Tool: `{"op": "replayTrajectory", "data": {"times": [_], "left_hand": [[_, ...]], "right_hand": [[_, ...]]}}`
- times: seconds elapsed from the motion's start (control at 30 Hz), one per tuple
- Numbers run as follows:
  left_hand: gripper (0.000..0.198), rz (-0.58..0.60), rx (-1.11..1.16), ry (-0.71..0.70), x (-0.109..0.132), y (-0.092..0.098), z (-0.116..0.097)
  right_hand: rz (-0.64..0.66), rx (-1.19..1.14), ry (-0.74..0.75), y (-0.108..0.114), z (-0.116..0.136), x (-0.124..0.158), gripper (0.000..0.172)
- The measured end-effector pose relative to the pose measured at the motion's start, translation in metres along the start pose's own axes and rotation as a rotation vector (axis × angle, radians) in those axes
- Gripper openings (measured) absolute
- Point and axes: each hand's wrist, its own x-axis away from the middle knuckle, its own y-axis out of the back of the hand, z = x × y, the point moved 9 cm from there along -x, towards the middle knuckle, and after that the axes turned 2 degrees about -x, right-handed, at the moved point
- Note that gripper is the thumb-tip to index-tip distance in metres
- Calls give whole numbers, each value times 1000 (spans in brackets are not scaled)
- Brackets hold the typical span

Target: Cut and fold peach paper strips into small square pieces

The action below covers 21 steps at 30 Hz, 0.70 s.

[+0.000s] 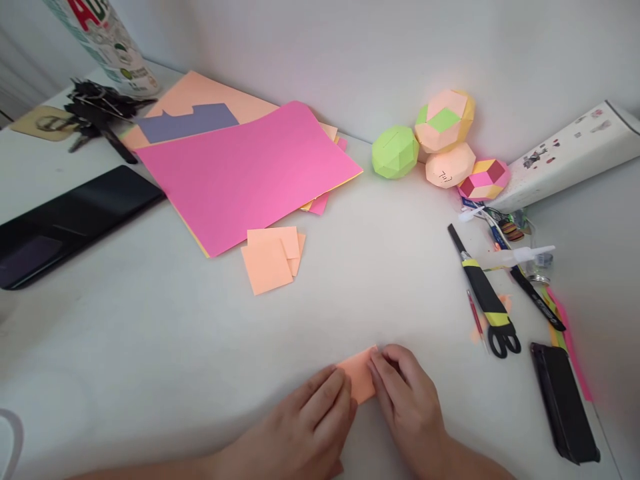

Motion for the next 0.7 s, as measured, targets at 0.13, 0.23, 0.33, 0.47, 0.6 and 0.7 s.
{"op": "replayTrajectory", "data": {"times": [0.13, 0.23, 0.33, 0.47, 0.6, 0.7], "left_hand": [[46, 26, -32, -35, -2, 1, -1], [48, 49, -43, -66, -4, 1, -2], [50, 64, -33, -73, -4, 2, -2], [52, 85, -17, -99, -4, 1, -1], [48, 138, 92, -119, -5, -2, 2], [46, 182, 169, -114, -5, -5, 5]], "right_hand": [[-9, 10, 31, 0, 3, 0, 19], [-21, 25, 114, 0, 10, 0, 19], [-59, 57, 249, 3, 22, 1, 20], [-111, 145, 339, 6, 32, 3, 23], [-131, 275, 417, 4, 39, 6, 24], [-154, 399, 546, 0, 45, 11, 21]]}}
